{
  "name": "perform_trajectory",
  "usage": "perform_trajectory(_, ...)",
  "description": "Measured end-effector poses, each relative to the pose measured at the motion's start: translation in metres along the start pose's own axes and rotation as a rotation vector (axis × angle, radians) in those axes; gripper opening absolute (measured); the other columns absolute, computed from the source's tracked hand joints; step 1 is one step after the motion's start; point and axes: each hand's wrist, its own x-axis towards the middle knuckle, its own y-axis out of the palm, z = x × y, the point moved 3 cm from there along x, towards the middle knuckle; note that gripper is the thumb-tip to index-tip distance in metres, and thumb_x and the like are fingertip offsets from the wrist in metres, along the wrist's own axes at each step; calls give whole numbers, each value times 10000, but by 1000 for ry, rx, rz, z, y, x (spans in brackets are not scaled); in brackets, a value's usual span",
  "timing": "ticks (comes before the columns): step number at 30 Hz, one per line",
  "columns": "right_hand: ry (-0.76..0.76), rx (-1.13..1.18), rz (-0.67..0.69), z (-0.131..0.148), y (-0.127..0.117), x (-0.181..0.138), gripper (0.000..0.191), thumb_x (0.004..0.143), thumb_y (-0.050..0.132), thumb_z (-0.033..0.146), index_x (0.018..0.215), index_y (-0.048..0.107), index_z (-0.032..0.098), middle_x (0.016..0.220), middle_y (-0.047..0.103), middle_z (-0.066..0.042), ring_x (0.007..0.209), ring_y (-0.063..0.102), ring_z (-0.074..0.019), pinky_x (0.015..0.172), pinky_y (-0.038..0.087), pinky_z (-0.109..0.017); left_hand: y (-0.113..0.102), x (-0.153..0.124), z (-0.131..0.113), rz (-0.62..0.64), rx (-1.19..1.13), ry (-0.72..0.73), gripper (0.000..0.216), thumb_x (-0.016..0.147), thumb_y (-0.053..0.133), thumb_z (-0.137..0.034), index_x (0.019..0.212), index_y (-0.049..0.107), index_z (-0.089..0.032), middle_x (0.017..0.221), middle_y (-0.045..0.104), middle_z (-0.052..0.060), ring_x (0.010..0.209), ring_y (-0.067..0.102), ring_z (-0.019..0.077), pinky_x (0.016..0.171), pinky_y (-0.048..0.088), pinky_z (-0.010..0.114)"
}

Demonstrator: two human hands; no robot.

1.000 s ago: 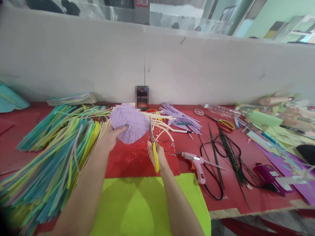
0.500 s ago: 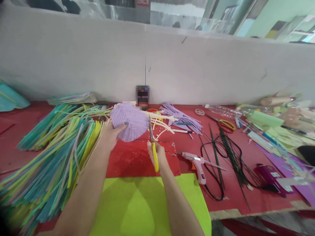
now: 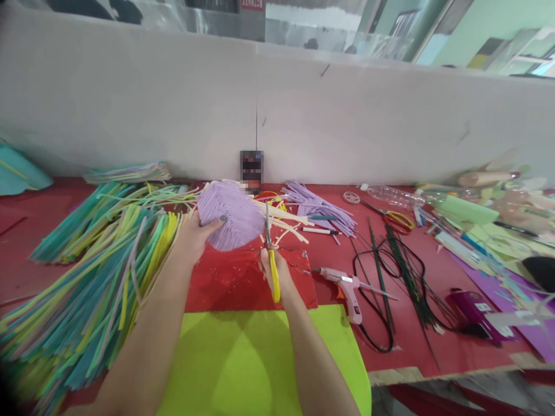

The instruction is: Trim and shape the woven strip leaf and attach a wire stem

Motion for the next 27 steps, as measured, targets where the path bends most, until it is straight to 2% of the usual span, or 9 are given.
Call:
perform_trajectory(11, 30, -35, 24, 0, -1, -1, 608, 716, 399, 762, 774, 522, 169, 511, 406, 52, 402, 370, -77, 403, 322, -228, 2, -2, -6, -14, 106, 16, 487, 577, 759, -298, 1023, 627, -155, 972, 694, 70, 946, 634, 248, 864, 496, 388)
perform_trajectory(15, 39, -30, 20, 0, 0, -1, 595, 710, 401, 766, 752, 501, 181, 487, 379, 61, 384, 338, -75, 380, 282, -234, 1, -2, -10, 8, 160, 41, 472, 584, 756, -315, 1009, 635, -151, 967, 696, 76, 947, 632, 257, 846, 504, 378)
perform_trajectory(19, 57, 12, 39, 5, 0, -3, 554, 708, 422, 756, 712, 442, 203, 451, 309, 82, 384, 281, -70, 374, 226, -231, -2, 0, -6, 55, 134, 56, 494, 607, 743, -329, 1058, 623, -166, 1014, 687, 74, 981, 622, 252, 858, 499, 371)
perform_trajectory(23, 78, 30, 53, 10, 0, -5, 548, 677, 470, 753, 655, 338, 221, 458, 299, 85, 394, 258, -60, 382, 204, -227, -5, 2, -4, 44, 140, 52, 503, 599, 749, -334, 1055, 626, -161, 1006, 687, 77, 962, 626, 253, 857, 495, 378)
perform_trajectory(27, 80, 38, 68, 11, 0, -5, 551, 680, 479, 746, 655, 307, 224, 469, 288, 89, 398, 258, -55, 389, 200, -222, -5, 2, -4, 38, 129, 32, 510, 597, 749, -338, 1055, 625, -150, 1005, 685, 83, 939, 631, 253, 848, 494, 385)
